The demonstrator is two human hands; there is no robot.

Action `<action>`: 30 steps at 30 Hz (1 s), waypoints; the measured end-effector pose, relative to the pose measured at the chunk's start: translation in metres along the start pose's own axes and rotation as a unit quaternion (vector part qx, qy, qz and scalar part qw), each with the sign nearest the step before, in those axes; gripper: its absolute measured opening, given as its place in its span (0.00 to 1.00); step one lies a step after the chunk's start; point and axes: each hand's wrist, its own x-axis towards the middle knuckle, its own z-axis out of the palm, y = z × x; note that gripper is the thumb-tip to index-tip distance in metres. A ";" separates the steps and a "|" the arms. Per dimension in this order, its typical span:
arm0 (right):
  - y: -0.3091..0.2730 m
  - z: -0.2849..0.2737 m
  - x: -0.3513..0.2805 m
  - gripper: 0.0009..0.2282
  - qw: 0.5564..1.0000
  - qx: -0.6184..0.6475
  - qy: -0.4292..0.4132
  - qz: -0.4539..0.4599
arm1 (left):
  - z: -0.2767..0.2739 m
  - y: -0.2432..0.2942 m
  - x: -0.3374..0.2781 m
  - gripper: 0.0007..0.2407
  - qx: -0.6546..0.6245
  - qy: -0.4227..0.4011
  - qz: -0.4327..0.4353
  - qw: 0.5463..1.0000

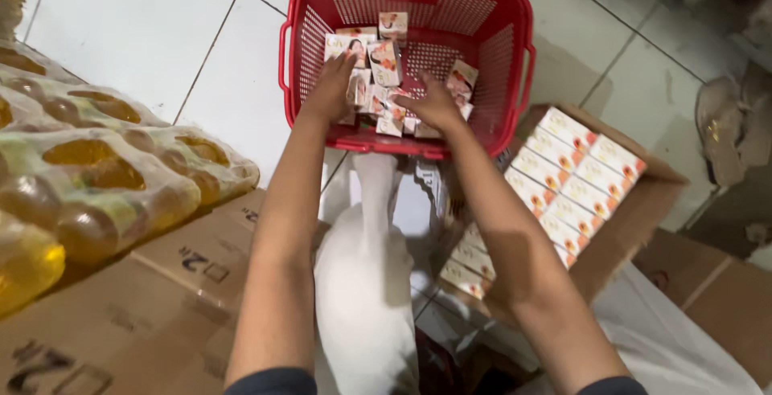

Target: The person sorts soap boxes by taking them out of a large container and arranging them neatly inside a smaller cardboard box while sitting on the floor.

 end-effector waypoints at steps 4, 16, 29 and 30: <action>0.007 0.047 0.043 0.44 0.980 0.110 -0.079 0.147 | 0.054 -0.033 -0.026 0.41 0.038 0.053 -0.056 0.996; -0.020 0.064 0.062 0.43 0.938 0.234 -0.065 0.247 | -0.005 0.024 -0.006 0.53 0.148 -0.011 -0.151 0.977; 0.005 0.061 0.090 0.26 0.819 0.531 -0.046 0.212 | 0.052 -0.039 0.078 0.41 0.340 -0.069 -0.069 0.935; 0.003 0.064 0.089 0.28 0.833 0.504 -0.058 0.222 | 0.058 -0.041 0.075 0.38 0.314 -0.001 -0.067 0.947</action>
